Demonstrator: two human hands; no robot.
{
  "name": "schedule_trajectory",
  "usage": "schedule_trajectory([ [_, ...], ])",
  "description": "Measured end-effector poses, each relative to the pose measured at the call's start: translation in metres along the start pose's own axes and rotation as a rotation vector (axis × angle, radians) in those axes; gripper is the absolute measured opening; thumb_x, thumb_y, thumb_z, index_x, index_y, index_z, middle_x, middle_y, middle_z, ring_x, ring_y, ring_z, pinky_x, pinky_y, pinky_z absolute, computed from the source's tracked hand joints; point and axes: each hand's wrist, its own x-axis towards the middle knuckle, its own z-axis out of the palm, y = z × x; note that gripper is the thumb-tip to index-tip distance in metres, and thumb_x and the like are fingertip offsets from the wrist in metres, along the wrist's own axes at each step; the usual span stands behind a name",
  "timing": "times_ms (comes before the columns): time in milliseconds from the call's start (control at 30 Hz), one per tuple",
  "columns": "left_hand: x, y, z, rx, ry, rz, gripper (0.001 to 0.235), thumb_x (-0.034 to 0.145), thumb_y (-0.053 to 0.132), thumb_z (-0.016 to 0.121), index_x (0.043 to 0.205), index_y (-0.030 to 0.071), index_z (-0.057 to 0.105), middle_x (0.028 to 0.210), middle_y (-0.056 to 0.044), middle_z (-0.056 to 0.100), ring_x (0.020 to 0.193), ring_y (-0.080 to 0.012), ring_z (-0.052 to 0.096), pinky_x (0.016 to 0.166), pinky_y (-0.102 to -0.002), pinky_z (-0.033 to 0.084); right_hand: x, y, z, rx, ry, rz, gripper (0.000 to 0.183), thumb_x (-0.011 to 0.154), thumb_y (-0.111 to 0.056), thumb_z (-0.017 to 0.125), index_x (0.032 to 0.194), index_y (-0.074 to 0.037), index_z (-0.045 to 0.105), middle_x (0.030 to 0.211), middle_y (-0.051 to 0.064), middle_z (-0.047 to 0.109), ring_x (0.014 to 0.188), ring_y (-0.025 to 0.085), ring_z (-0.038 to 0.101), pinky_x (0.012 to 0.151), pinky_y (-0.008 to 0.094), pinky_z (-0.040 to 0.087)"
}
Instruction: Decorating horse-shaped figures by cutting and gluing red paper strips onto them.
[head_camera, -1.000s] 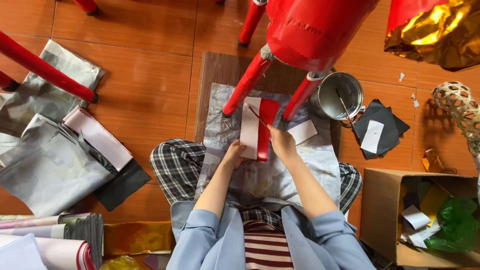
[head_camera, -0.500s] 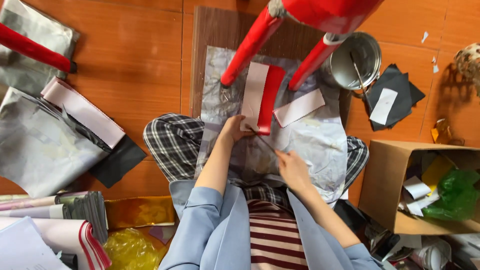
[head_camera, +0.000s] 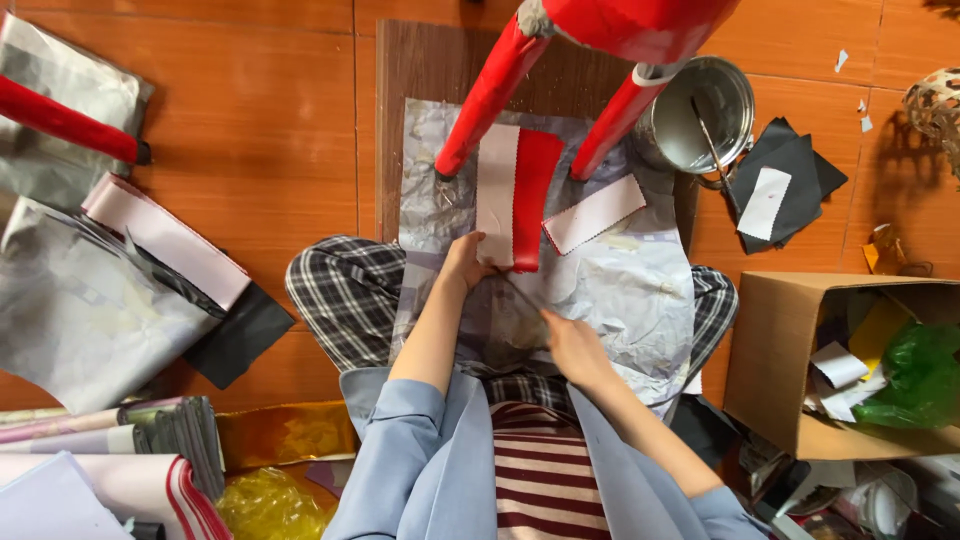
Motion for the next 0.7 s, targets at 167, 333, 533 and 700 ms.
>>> schedule_trajectory([
  [167, -0.067, 0.011, 0.021, 0.003, -0.076, 0.041, 0.066, 0.097, 0.009, 0.049, 0.152, 0.002, 0.013, 0.157, -0.026, -0.002, 0.14, -0.0553, 0.015, 0.077, -0.08, 0.044, -0.002, -0.019, -0.069, -0.289, 0.059, 0.027, 0.048, 0.085, -0.006, 0.057, 0.132, -0.01, 0.056, 0.082, 0.028, 0.07, 0.087, 0.049, 0.068, 0.08, 0.058, 0.053],
  [333, -0.083, 0.013, 0.026, 0.021, -0.079, 0.052, 0.068, 0.095, 0.008, 0.052, 0.151, 0.001, 0.014, 0.158, -0.027, -0.003, 0.139, -0.0574, 0.014, 0.08, -0.083, 0.04, 0.076, -0.061, -0.084, -0.156, 0.281, -0.037, 0.052, 0.088, 0.001, 0.049, 0.137, -0.018, 0.053, 0.097, 0.025, 0.071, 0.091, 0.045, 0.068, 0.081, 0.054, 0.054],
  [533, -0.073, 0.01, 0.022, 0.028, -0.064, 0.058, 0.069, 0.093, 0.008, 0.056, 0.151, 0.002, 0.018, 0.158, -0.026, -0.002, 0.138, -0.0585, 0.015, 0.082, -0.084, 0.038, 0.157, -0.062, -0.033, 0.027, 0.394, -0.06, 0.045, 0.094, 0.001, 0.046, 0.137, -0.009, 0.055, 0.096, 0.027, 0.069, 0.083, 0.041, 0.068, 0.083, 0.051, 0.055],
  [700, -0.107, 0.014, 0.029, 0.07, -0.089, 0.049, 0.065, 0.097, 0.009, 0.049, 0.154, 0.002, 0.019, 0.158, -0.026, -0.002, 0.138, -0.0586, 0.015, 0.079, -0.081, 0.042, 0.166, -0.028, -0.018, -0.097, 0.463, -0.182, 0.054, 0.091, 0.005, 0.05, 0.143, -0.013, 0.05, 0.086, 0.023, 0.069, 0.079, 0.037, 0.069, 0.074, 0.047, 0.057],
])
